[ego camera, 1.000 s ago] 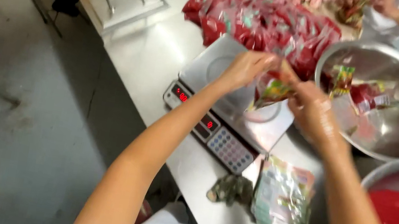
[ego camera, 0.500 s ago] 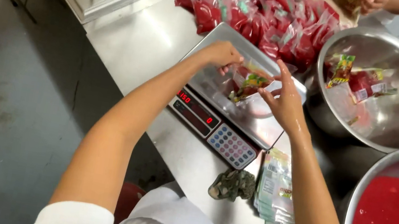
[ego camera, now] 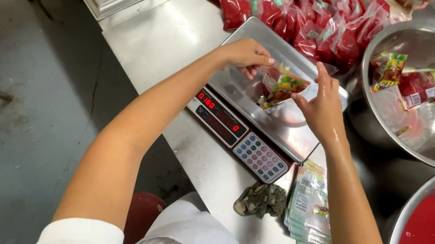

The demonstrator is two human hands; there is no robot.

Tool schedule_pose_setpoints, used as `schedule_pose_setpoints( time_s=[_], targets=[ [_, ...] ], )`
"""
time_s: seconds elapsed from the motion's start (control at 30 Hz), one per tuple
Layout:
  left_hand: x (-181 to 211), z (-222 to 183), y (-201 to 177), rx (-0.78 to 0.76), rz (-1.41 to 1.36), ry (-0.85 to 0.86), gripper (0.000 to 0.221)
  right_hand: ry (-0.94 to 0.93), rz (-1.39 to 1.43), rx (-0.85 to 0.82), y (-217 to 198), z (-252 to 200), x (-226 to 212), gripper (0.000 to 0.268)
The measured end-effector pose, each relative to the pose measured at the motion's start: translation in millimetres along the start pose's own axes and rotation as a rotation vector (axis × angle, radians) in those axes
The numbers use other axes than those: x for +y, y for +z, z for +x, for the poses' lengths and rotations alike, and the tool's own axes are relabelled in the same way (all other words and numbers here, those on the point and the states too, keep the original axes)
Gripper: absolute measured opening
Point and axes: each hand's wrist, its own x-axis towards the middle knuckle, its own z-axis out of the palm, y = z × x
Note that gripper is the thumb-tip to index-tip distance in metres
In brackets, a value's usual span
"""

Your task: The person fills small plastic packets with red liquid from a large bowl using a metal cup, weighs the packets on a digital scale, and places them into a metal bowl. They also handle and stack other packets on the workstation.

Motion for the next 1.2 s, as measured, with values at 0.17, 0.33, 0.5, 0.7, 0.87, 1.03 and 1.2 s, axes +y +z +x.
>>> schedule_pose_setpoints(
  time_s=[0.17,0.33,0.5,0.7,0.87,1.03,1.2],
  targets=[
    [6,-15,1,-0.037,-0.035,-0.004,0.058,0.066,-0.141,-0.048,1,3,-28,0.083],
    [6,-16,-1,-0.041,-0.051,-0.014,0.065,0.135,-0.254,-0.115,6,9,-37,0.084],
    [5,-17,-1,-0.058,-0.047,-0.027,0.071,0.142,-0.232,-0.154,16,13,-27,0.082],
    [9,-15,6,-0.054,-0.052,-0.009,0.058,0.124,-0.192,-0.192,16,17,-32,0.075],
    [5,-5,12,-0.026,-0.065,0.033,0.055,0.025,-0.286,-0.109,53,46,28,0.015],
    [16,-35,5,0.104,-0.106,0.101,0.047,-0.012,-0.165,0.084,-47,65,72,0.009],
    [12,-73,-14,0.317,-0.141,0.048,0.059,-0.139,-0.262,0.056,-179,58,142,0.004]
  ],
)
